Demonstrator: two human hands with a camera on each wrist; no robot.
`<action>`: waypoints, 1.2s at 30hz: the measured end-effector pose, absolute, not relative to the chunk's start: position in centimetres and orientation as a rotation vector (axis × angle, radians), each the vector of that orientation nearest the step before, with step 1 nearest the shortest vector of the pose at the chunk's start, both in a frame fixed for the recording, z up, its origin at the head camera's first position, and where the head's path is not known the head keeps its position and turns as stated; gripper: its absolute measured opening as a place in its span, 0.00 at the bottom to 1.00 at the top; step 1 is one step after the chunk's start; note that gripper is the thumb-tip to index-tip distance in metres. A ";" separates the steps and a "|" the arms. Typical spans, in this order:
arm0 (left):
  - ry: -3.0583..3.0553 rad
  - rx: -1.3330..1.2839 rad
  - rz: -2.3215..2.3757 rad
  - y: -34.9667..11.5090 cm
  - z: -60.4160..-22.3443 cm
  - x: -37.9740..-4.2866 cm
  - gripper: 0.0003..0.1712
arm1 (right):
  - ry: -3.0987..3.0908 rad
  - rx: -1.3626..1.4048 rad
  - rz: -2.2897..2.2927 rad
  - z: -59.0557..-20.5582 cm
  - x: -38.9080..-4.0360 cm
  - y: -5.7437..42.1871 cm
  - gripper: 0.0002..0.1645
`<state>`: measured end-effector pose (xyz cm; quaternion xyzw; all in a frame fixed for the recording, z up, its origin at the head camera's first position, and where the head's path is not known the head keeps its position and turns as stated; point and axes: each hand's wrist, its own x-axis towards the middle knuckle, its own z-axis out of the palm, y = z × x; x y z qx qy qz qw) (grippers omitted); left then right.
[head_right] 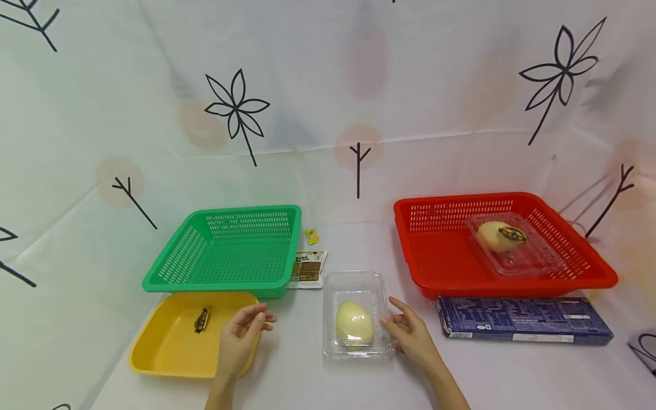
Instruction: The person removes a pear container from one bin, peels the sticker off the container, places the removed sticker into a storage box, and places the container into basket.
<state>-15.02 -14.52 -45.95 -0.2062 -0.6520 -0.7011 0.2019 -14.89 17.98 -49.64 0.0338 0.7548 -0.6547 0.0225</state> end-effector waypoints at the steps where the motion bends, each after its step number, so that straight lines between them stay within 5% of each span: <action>1: -1.878 -0.559 -1.973 -13.9 -46.1 -15.0 0.08 | 2.338 0.106 -2.027 -49.6 -14.9 18.0 0.33; 11: -2.328 -0.481 -2.134 -10.1 -47.6 -15.5 0.25 | 2.330 0.125 -2.026 -49.8 -14.9 17.9 0.33; 26: -2.479 -0.533 -2.015 -6.8 -48.3 -15.5 0.34 | 2.338 0.145 -2.017 -49.8 -14.8 17.9 0.32; 36: -2.401 -0.467 -2.016 -6.3 -48.8 -14.9 0.31 | 2.327 0.129 -2.044 -49.4 -14.0 17.7 0.32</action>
